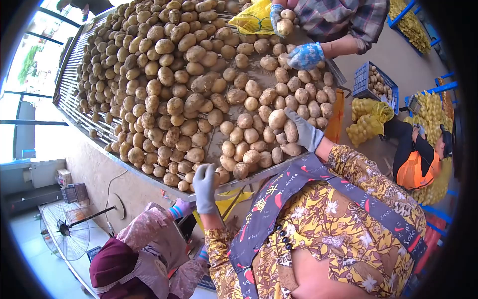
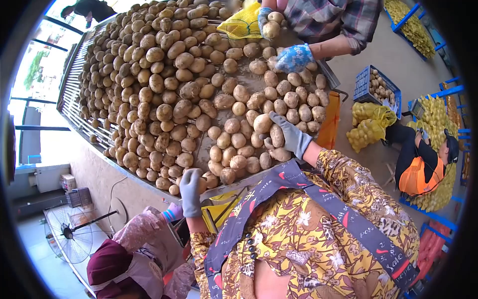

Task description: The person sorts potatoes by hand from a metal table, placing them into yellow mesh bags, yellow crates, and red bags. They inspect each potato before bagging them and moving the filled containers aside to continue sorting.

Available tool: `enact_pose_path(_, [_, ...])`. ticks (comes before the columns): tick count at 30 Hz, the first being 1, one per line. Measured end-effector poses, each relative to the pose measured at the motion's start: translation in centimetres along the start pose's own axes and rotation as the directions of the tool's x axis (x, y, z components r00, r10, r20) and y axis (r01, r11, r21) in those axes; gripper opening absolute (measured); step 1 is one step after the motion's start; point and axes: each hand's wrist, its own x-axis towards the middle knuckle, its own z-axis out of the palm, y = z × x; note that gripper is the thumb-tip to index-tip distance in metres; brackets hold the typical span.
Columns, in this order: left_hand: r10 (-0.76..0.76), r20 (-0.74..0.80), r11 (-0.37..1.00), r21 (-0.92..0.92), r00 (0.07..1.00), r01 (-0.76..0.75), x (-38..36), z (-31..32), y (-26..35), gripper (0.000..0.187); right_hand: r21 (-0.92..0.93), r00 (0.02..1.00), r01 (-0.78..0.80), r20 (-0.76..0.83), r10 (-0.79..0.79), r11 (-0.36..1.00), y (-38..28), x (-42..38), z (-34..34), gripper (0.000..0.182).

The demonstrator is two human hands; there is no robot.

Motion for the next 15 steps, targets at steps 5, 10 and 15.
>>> enact_pose_path(5, [-0.074, 0.137, 0.777, 0.629, 0.988, -0.029, 3.3, 3.4, 4.3, 0.036, -0.808, 0.981, 0.131, 0.19, 0.043, 0.575, -2.3, 1.2, 3.5, 0.042])
enact_pose_path(10, [-0.254, 0.341, 0.776, 0.63, 0.905, -0.019, 5.4, 2.7, 4.7, 0.046, -0.824, 0.83, 0.554, 0.534, 0.164, -0.121, -0.9, 3.0, 2.6, 0.048])
enact_pose_path(15, [-0.081, 0.131, 0.94, 0.34, 0.988, 0.032, 2.3, 2.9, 3.5, 0.047, -0.728, 0.71, 0.681, 0.682, 0.176, 0.075, 0.1, 5.4, -0.7, 0.038])
